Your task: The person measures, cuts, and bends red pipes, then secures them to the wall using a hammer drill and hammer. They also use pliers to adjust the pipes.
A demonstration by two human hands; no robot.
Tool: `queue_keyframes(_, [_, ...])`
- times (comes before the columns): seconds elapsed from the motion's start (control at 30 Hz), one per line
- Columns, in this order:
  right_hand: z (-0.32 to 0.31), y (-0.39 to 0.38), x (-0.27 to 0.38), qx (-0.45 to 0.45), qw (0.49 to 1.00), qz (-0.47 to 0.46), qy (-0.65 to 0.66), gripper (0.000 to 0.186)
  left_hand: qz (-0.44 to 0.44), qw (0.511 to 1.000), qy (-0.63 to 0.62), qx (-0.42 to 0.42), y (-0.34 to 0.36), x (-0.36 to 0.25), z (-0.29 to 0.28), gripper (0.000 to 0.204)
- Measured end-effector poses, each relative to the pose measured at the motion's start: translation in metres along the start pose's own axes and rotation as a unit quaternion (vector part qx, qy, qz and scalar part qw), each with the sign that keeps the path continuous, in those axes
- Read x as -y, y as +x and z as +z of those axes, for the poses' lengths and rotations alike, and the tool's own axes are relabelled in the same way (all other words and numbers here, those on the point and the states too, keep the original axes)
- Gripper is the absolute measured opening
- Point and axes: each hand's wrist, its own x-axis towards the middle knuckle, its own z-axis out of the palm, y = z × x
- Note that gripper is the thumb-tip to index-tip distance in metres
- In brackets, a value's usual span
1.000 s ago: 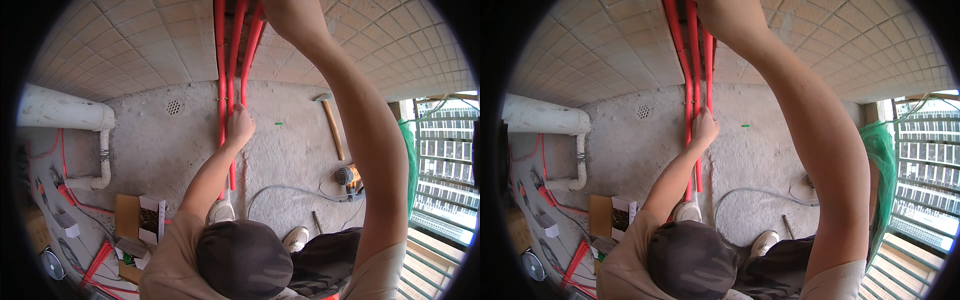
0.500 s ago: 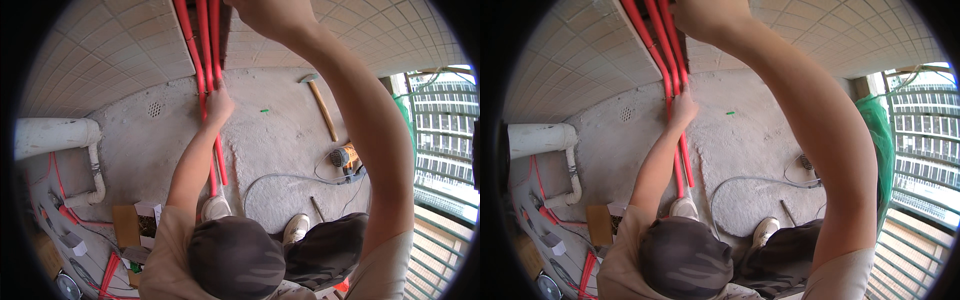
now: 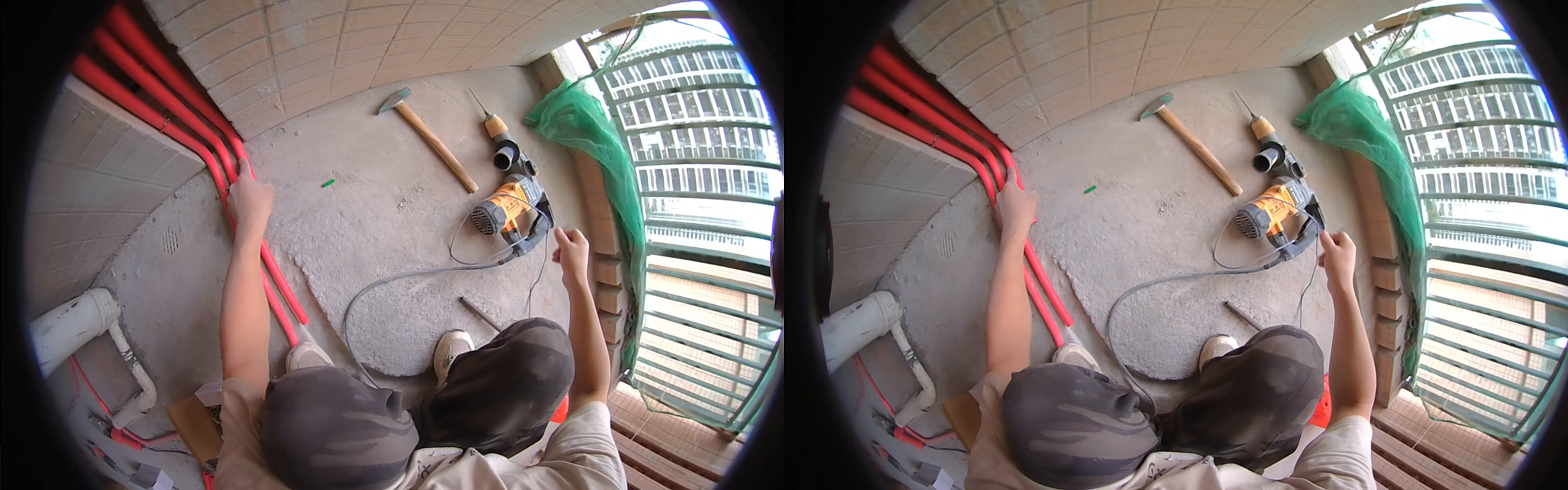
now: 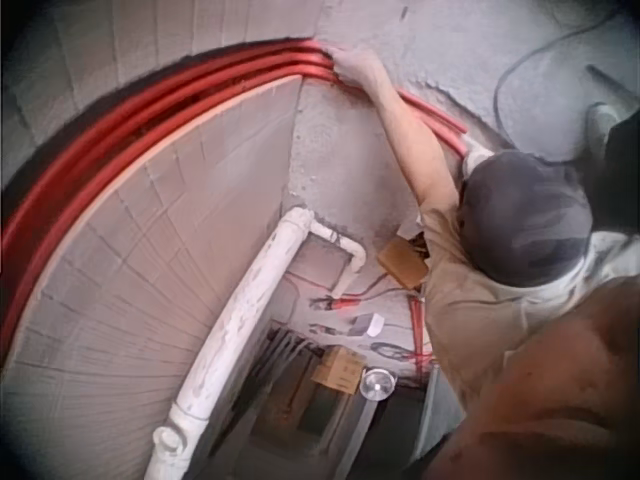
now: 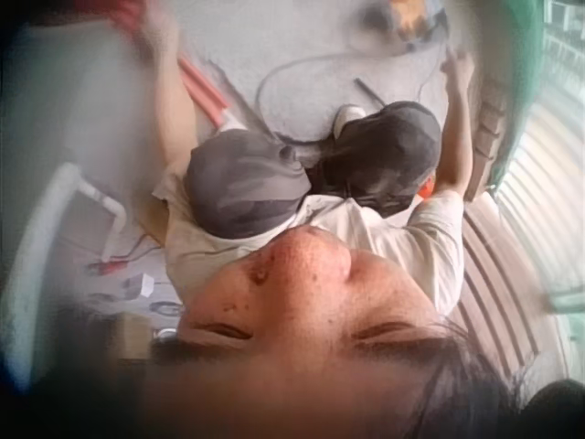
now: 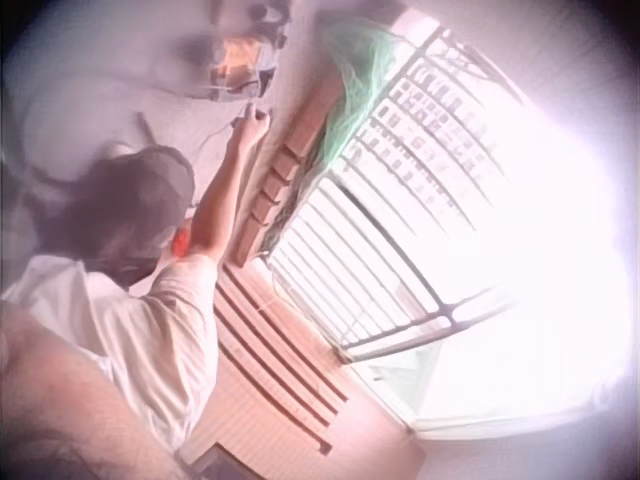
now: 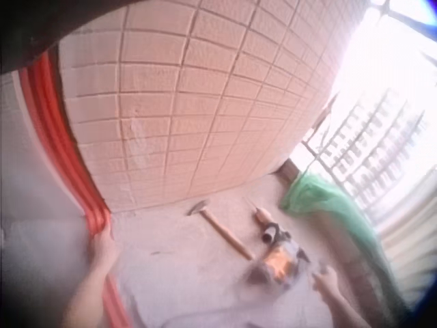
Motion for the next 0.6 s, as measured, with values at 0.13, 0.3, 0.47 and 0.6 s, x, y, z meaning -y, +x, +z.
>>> queue_keyframes(0.13, [0.016,0.011,-0.09,0.051,0.982,0.159,0.085,0.047,0.019,0.996,0.085,-0.036,0.009,0.025,0.002,0.071])
queue_keyframes(0.3, [0.068,0.049,-0.101,0.111,0.907,0.198,0.355,0.035,0.018,0.998,0.045,-0.036,0.013,0.024,-0.012,0.068])
queue_keyframes(0.47, [0.101,0.067,-0.102,0.082,0.821,0.187,0.534,0.011,0.039,0.996,0.057,-0.06,0.024,0.035,-0.002,0.067])
queue_keyframes(0.6, [0.084,0.012,-0.043,-0.004,0.877,0.053,0.477,0.019,0.05,0.994,0.044,-0.085,0.017,0.046,0.007,0.063])
